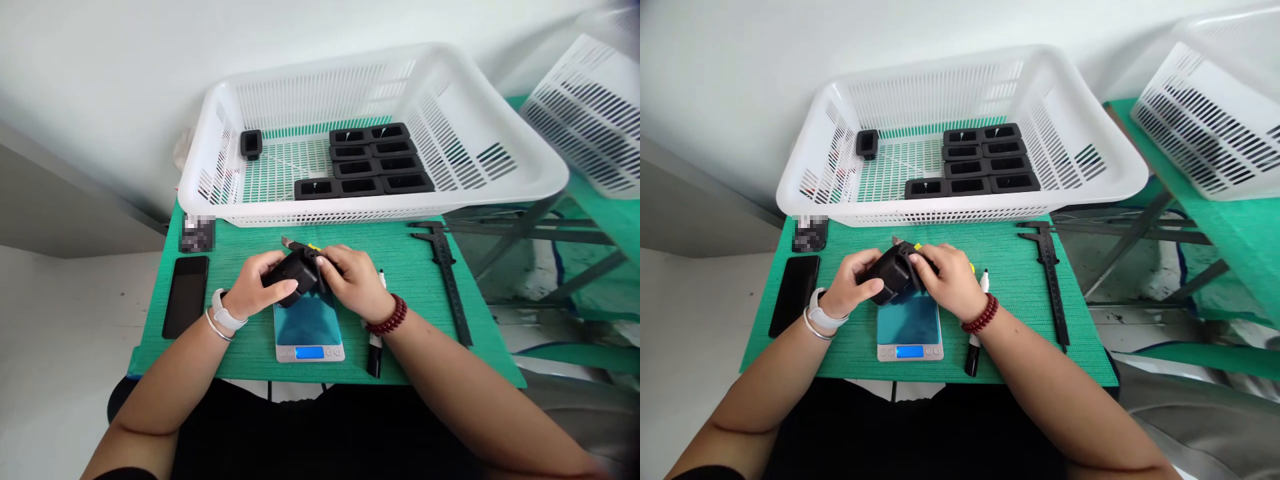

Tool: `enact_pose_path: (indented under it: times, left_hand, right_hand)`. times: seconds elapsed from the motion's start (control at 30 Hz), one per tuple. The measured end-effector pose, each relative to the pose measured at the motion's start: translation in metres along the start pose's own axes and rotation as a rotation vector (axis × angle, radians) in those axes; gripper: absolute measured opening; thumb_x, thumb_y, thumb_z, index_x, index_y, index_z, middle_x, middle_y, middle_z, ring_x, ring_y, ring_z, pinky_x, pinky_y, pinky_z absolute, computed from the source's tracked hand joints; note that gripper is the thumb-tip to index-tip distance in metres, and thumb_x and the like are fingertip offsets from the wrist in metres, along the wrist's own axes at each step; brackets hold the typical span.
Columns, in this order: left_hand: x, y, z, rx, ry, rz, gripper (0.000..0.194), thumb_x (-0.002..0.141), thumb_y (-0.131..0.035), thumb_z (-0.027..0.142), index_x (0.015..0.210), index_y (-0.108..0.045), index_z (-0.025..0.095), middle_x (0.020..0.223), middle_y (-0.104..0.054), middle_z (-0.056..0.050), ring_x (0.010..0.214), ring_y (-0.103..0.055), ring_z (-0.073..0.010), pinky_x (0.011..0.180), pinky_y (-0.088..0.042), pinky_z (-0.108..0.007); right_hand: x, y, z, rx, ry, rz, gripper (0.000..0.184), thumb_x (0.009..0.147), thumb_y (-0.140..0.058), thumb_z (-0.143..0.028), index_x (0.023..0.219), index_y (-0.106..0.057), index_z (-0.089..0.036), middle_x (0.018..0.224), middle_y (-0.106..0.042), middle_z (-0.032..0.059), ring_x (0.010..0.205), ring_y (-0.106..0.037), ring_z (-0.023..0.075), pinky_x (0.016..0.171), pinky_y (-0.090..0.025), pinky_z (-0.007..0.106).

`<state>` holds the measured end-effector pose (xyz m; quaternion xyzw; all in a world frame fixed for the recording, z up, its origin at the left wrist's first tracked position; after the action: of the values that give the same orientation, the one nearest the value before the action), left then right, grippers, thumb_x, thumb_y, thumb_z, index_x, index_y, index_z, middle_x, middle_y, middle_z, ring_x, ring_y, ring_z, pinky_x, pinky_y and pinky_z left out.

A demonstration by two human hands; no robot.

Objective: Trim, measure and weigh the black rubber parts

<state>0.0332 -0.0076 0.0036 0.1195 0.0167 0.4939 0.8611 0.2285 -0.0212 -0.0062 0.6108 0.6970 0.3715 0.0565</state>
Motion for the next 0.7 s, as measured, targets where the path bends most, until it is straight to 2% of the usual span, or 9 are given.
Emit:
enact_pose_path:
  times: [0.1, 0.17, 0.27, 0.37, 0.5, 0.63, 0.7]
  left_hand:
    - [-0.0007, -0.0001, -0.0021, -0.036, -0.014, 0.042, 0.046, 0.064, -0.077, 0.051, 0.08, -0.052, 0.016, 0.064, -0.044, 0.005, 0.054, -0.036, -0.0064, 0.045, -0.031, -0.019]
    - [-0.001, -0.0014, -0.0042, -0.029, 0.006, 0.097, 0.053, 0.058, -0.083, 0.046, 0.089, -0.052, 0.017, 0.074, -0.051, 0.002, 0.057, -0.044, -0.0072, 0.048, -0.04, -0.019]
    - [-0.0005, -0.0033, -0.0081, -0.068, 0.041, 0.174, 0.051, 0.064, -0.081, 0.045, 0.093, -0.047, 0.019, 0.085, -0.057, -0.002, 0.067, -0.059, -0.0126, 0.055, -0.052, -0.024]
    - [0.001, -0.0025, -0.0104, -0.132, 0.02, 0.206, 0.044, 0.074, -0.073, 0.047, 0.091, -0.044, 0.021, 0.084, -0.057, -0.002, 0.066, -0.063, -0.0138, 0.05, -0.052, -0.025]
    - [0.0014, -0.0004, -0.0092, -0.104, -0.009, 0.181, 0.04, 0.075, -0.073, 0.045, 0.089, -0.043, 0.021, 0.08, -0.053, 0.001, 0.059, -0.059, -0.011, 0.049, -0.053, -0.026]
    - [-0.0008, -0.0016, -0.0067, -0.078, -0.023, 0.123, 0.041, 0.074, -0.074, 0.043, 0.086, -0.042, 0.021, 0.075, -0.05, 0.003, 0.057, -0.054, -0.0087, 0.047, -0.05, -0.023]
    - [-0.0016, -0.0025, -0.0066, -0.083, -0.028, 0.114, 0.041, 0.074, -0.074, 0.043, 0.085, -0.042, 0.021, 0.074, -0.049, 0.003, 0.057, -0.051, -0.0075, 0.047, -0.049, -0.022]
  right_hand:
    - [-0.0007, 0.0014, 0.0023, 0.04, -0.116, 0.092, 0.029, 0.093, -0.045, -0.036, 0.069, -0.053, -0.021, 0.056, -0.053, -0.0012, 0.053, -0.047, 0.0136, 0.054, -0.035, 0.029]
    - [-0.0006, 0.002, 0.0049, 0.111, -0.193, 0.122, 0.028, 0.093, -0.046, -0.037, 0.071, -0.054, -0.021, 0.058, -0.055, -0.0011, 0.054, -0.048, 0.0134, 0.053, -0.036, 0.028]
    - [0.0, 0.0008, 0.0082, 0.267, -0.242, 0.096, 0.02, 0.09, -0.05, -0.035, 0.081, -0.057, -0.02, 0.071, -0.063, 0.0012, 0.063, -0.055, 0.0141, 0.058, -0.043, 0.028]
    - [-0.0001, -0.0013, 0.0092, 0.364, -0.226, 0.042, 0.012, 0.087, -0.054, -0.03, 0.09, -0.058, -0.019, 0.086, -0.067, 0.0034, 0.074, -0.059, 0.015, 0.066, -0.048, 0.03]
    - [-0.0008, -0.0009, 0.0075, 0.289, -0.178, 0.074, 0.007, 0.088, -0.051, -0.027, 0.085, -0.054, -0.021, 0.079, -0.063, 0.0007, 0.07, -0.056, 0.0141, 0.064, -0.044, 0.029]
    - [-0.001, 0.0019, 0.004, 0.127, -0.109, 0.166, 0.026, 0.094, -0.043, -0.03, 0.069, -0.044, -0.022, 0.062, -0.047, -0.002, 0.059, -0.045, 0.0138, 0.057, -0.035, 0.029]
    - [-0.0011, 0.0019, 0.0033, 0.095, -0.086, 0.184, 0.029, 0.095, -0.041, -0.03, 0.066, -0.041, -0.023, 0.062, -0.044, -0.0016, 0.059, -0.044, 0.0146, 0.058, -0.035, 0.03]
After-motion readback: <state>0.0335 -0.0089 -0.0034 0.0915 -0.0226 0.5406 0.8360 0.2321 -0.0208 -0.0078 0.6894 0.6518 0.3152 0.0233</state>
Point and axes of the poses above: each hand's wrist, its own x-axis towards the middle knuckle, its own y-axis out of the back of the hand, z = x × y, the point moved 1 cm from there along x, towards the middle knuckle
